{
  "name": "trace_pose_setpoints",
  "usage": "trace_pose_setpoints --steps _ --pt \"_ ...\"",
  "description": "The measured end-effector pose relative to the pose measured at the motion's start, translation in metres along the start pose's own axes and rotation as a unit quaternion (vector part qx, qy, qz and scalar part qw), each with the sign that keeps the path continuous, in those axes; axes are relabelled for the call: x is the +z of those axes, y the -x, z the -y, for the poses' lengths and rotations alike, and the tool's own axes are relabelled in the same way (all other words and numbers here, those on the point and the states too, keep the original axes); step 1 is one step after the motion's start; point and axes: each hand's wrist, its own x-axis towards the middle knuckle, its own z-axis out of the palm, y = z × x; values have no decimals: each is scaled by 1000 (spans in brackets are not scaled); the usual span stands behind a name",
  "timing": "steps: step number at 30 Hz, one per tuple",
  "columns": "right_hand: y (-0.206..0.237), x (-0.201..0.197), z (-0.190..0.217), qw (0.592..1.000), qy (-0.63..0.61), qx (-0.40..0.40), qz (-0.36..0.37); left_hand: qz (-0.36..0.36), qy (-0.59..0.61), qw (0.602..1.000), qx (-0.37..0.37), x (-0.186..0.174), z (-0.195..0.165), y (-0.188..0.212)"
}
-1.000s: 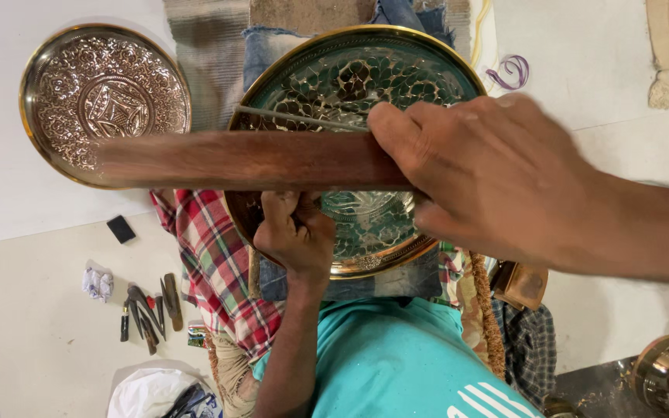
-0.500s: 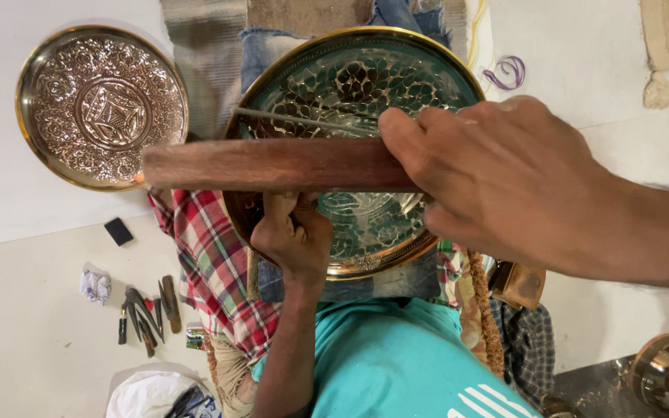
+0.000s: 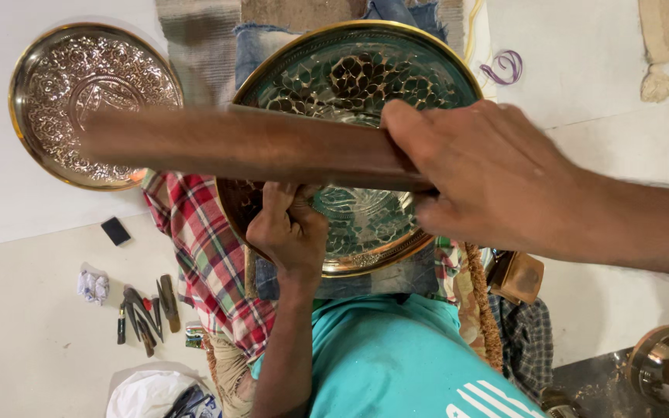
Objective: The person sits on the floor and uses a chisel and wooden mallet to engrave a decorative pattern into a brass plate. The person holds the chisel with the left hand and strikes it repeatedly with the mallet in the right hand, working on the central design of the plate.
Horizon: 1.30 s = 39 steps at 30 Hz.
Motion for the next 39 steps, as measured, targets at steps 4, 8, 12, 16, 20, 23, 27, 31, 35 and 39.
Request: trace_pose_setpoints --steps 4,8,12,16,20,23,27,31,35,39 --pt "-1 7 -8 997 22 -21 -66 -11 19 1000 0 1 -3 -3" --pt "-1 5 -9 987 15 -79 -141 11 11 1000 -2 0 0 -2" --pt "-2 8 -9 1000 -19 18 6 21 9 1000 -2 -2 3 -2" --pt "-2 15 -14 997 -57 -1 -53 14 -11 999 28 -3 2 -4" --pt "1 17 -20 993 -50 -17 -106 41 -8 999 8 -5 0 -6" --pt "1 15 -19 985 -114 -30 -125 44 1 999 8 -6 1 -5" --pt "3 10 -16 981 -53 -82 -167 40 -13 999 23 -5 10 -5" --pt "1 9 -14 983 -125 -46 -128 61 -23 997 -29 -6 10 -5" --pt "0 14 -16 974 -195 -10 -115 50 16 999 14 -8 4 -8" --pt "1 21 -22 995 14 -16 -94 60 22 998 -3 -9 0 -12"
